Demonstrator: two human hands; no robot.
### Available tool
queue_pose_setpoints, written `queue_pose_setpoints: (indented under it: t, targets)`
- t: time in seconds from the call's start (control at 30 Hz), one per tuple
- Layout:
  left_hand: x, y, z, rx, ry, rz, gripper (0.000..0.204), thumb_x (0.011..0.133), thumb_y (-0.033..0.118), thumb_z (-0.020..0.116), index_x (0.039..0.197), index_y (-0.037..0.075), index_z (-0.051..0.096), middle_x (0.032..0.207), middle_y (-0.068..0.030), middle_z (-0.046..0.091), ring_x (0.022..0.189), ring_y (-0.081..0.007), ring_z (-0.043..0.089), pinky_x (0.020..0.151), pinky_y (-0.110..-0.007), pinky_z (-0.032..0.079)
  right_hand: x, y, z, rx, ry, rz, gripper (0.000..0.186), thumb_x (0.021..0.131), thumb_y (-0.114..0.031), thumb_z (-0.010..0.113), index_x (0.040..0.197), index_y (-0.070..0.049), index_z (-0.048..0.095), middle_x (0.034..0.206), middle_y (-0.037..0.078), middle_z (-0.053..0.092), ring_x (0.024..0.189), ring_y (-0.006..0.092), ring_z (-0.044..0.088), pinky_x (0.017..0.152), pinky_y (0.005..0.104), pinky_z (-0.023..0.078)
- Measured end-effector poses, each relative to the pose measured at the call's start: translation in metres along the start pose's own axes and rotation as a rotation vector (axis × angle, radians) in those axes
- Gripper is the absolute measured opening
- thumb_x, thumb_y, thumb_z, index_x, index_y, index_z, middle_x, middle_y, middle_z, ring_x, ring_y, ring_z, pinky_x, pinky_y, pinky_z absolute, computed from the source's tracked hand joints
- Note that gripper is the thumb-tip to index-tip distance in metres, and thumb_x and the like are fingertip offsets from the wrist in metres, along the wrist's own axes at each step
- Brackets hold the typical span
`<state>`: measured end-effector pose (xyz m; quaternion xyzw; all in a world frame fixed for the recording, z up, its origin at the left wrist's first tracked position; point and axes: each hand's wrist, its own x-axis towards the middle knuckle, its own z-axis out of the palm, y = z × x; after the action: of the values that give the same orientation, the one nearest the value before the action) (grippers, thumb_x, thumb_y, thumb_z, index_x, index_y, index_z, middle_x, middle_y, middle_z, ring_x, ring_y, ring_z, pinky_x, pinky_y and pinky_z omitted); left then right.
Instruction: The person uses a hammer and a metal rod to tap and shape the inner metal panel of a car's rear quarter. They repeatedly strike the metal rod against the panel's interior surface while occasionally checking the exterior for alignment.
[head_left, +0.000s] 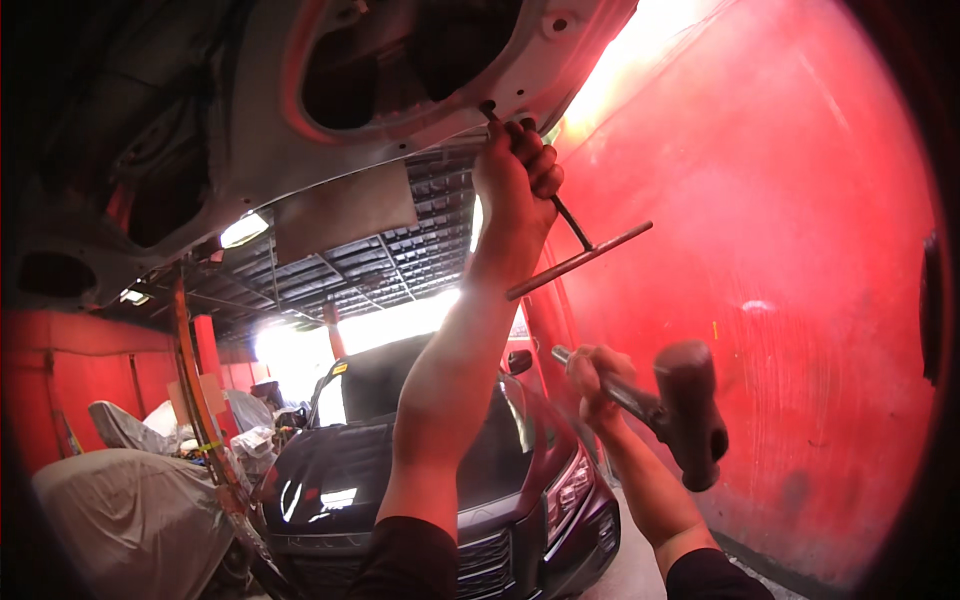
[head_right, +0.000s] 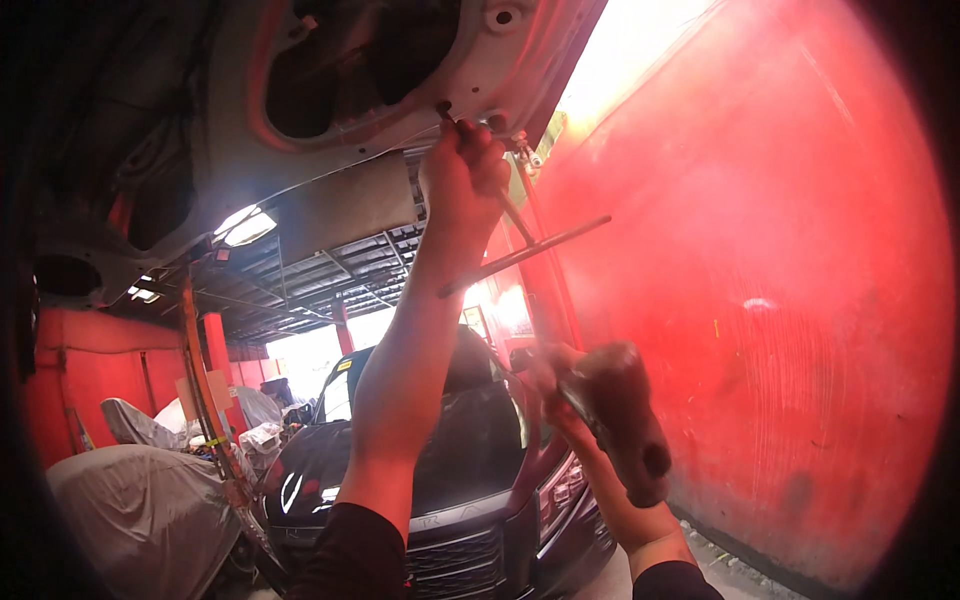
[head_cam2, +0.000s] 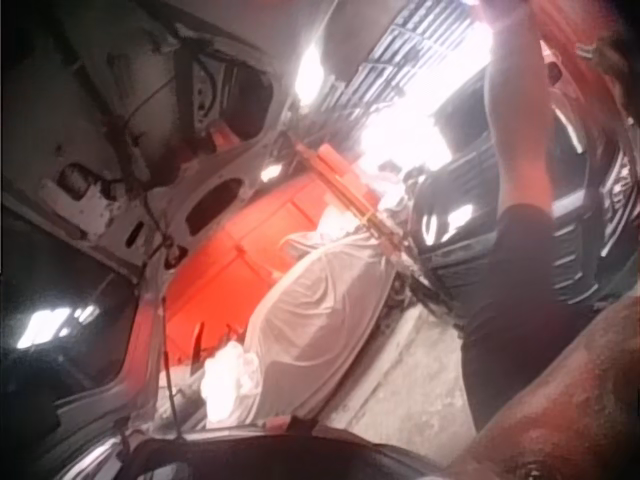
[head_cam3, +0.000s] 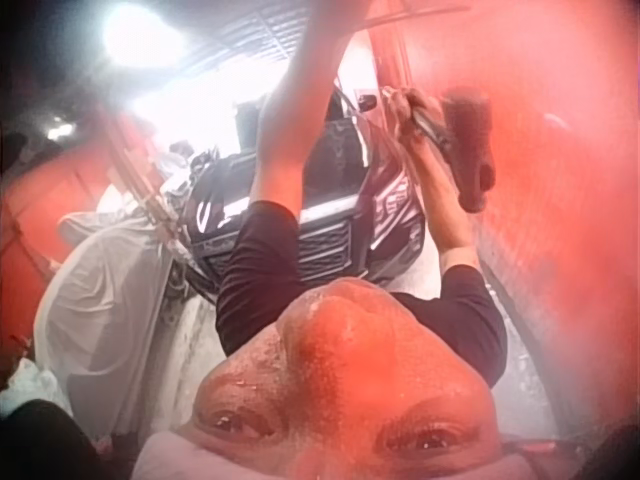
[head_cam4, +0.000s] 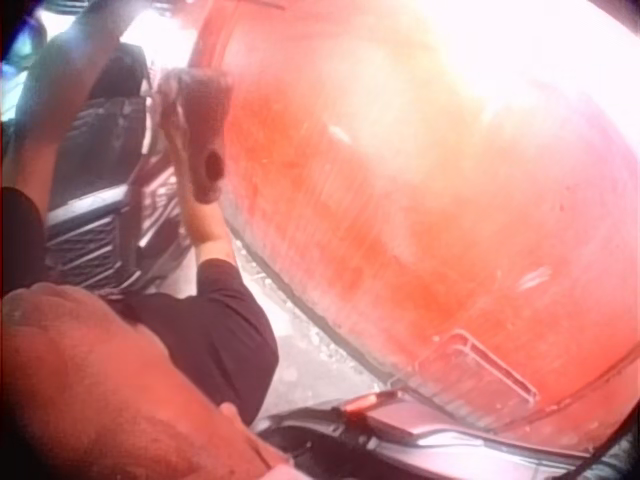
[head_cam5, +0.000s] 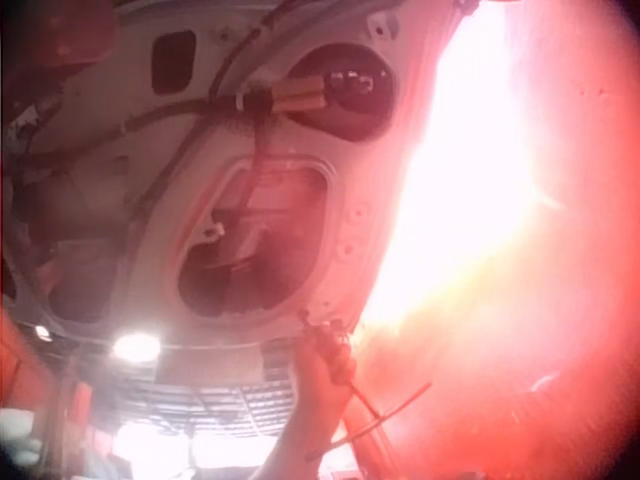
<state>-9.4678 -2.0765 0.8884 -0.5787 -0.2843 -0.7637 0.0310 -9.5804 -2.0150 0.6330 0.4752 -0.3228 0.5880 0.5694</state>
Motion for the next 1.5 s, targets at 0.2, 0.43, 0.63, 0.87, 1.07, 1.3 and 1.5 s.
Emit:
queue_pose_setpoints:
  t: [0.2,0.43,0.63,0.87,1.07,1.3,1.5]
  targets:
    - [0.006,0.001,0.004,-0.016,0.02,-0.016,0.033,0.104,0.033,0.036,0.081,0.013,0.047,0.061,0.0025,0.039,0.044,-0.0093,0.024,0.04,-0.026,0.017,0.034,-0.012,0.016,0.038,0.081,-0.232,0.024,0.088,0.004,0.049,0.066,-0.002,0.042,0.057,0.002,0.045,0.049,0.0082,0.039,0.048,0.0277,0.033]
    - [0.008,0.004,0.003,-0.038,-0.02,-0.035,0.03,0.104,0.029,0.034,0.081,0.013,0.046,0.066,-0.001,0.046,0.044,-0.0095,0.027,0.039,-0.025,0.018,0.086,0.066,0.038,-0.372,0.156,-0.072,0.028,0.087,-0.013,0.063,0.066,-0.004,0.049,0.061,-0.001,0.048,0.057,0.0063,0.044,0.051,0.0261,0.034]
    - [0.006,0.007,0.004,-0.062,-0.034,-0.004,0.025,0.099,0.014,0.04,0.077,0.006,0.05,0.066,-0.0037,0.045,0.045,-0.0109,0.029,0.036,-0.024,0.021,0.056,-0.01,0.015,-0.467,0.092,0.08,0.028,0.086,-0.012,0.062,0.064,-0.005,0.047,0.058,-0.001,0.046,0.051,0.0077,0.04,0.048,0.0292,0.034]
    - [0.012,0.008,0.003,-0.13,-0.113,-0.051,0.023,0.096,0.01,0.041,0.076,0.006,0.049,0.063,-0.0022,0.04,0.044,-0.0096,0.025,0.036,-0.023,0.02,0.018,-0.016,0.002,0.375,0.142,-0.512,0.02,0.084,0.005,0.049,0.068,-0.005,0.042,0.057,0.002,0.04,0.051,0.0115,0.038,0.048,0.029,0.033]
    - [0.016,-0.002,-0.01,-0.07,-0.192,-0.031,0.031,0.103,0.031,0.038,0.08,0.011,0.047,0.067,-0.003,0.049,0.043,-0.0096,0.027,0.038,-0.024,0.019,0.055,0.007,0.033,-0.006,0.352,0.161,0.02,0.088,0.001,0.049,0.071,-0.008,0.043,0.061,-0.001,0.041,0.054,0.0083,0.038,0.049,0.0269,0.032]
    - [0.011,-0.002,-0.005,-0.098,-0.073,-0.034,0.031,0.104,0.032,0.037,0.081,0.013,0.047,0.069,-0.0011,0.05,0.042,-0.0086,0.026,0.038,-0.024,0.017,0.046,0.025,0.004,-0.059,0.219,-0.13,0.025,0.087,0.002,0.048,0.067,-0.006,0.037,0.059,0.002,0.043,0.054,0.0099,0.041,0.051,0.0279,0.035]
    - [0.004,-0.013,0.005,0.031,0.039,0.036,0.034,0.104,0.034,0.036,0.082,0.012,0.049,0.058,0.0038,0.037,0.044,-0.0081,0.022,0.041,-0.025,0.016,0.025,-0.002,-0.029,-0.156,0.166,-0.055,0.024,0.087,0.005,0.046,0.066,-0.004,0.036,0.058,0.004,0.042,0.053,0.0111,0.041,0.053,0.028,0.036]
